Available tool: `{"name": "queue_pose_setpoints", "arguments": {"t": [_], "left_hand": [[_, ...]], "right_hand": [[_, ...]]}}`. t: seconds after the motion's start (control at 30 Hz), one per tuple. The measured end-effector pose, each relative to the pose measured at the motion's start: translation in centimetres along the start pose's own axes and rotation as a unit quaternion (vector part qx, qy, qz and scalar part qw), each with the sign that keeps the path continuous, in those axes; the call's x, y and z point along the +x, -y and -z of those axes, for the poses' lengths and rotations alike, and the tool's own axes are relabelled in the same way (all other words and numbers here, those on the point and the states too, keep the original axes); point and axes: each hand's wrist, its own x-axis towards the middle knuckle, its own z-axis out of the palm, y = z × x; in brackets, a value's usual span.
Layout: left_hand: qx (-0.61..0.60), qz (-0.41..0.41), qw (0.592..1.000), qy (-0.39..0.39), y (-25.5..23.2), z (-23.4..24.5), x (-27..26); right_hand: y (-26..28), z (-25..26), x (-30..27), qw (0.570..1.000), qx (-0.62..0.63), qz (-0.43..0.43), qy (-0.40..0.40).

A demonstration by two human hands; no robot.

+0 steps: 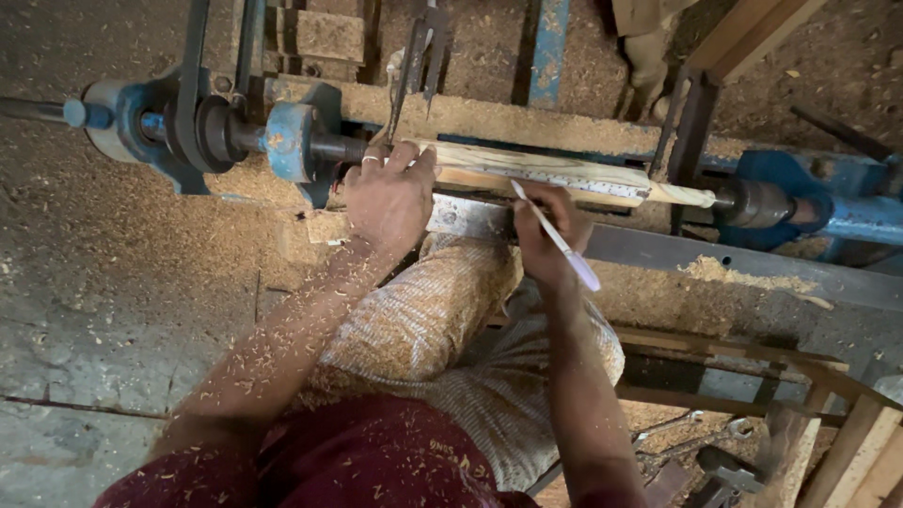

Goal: The person shapes a cylindrical wooden piece mounted on a lathe using a chisel, removing shavings to refine the profile. The person then uses a ruler and a pen to mark measurements on the rotating wood.

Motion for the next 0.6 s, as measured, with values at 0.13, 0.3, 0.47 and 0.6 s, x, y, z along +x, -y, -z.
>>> {"name": "queue_pose_setpoints", "arguments": {"t": [0.13, 0.3, 0.47, 0.6], "left_hand": [[-0.024, 0.006, 1.000, 0.017, 0.0, 0.1, -0.1], [-0.010, 0.004, 1.000, 0.023, 0.1, 0.0, -0.2], [-0.010, 0.004, 1.000, 0.019, 0.0, -0.2, -0.1], [-0.010, 0.012, 1.000, 0.015, 0.1, -0.2, -0.1]], "right_hand": [[1.7, -0.2, 0.2, 0.997, 0.019, 0.080, 0.004], [1.8, -1.1, 0.9, 0.998, 0.044, 0.031, -0.022], [2.0, -0.9, 0.6, 0.999, 0.013, 0.035, -0.022], [2.5, -1.1, 0.5, 0.999, 0.038, 0.026, -0.028]]}}
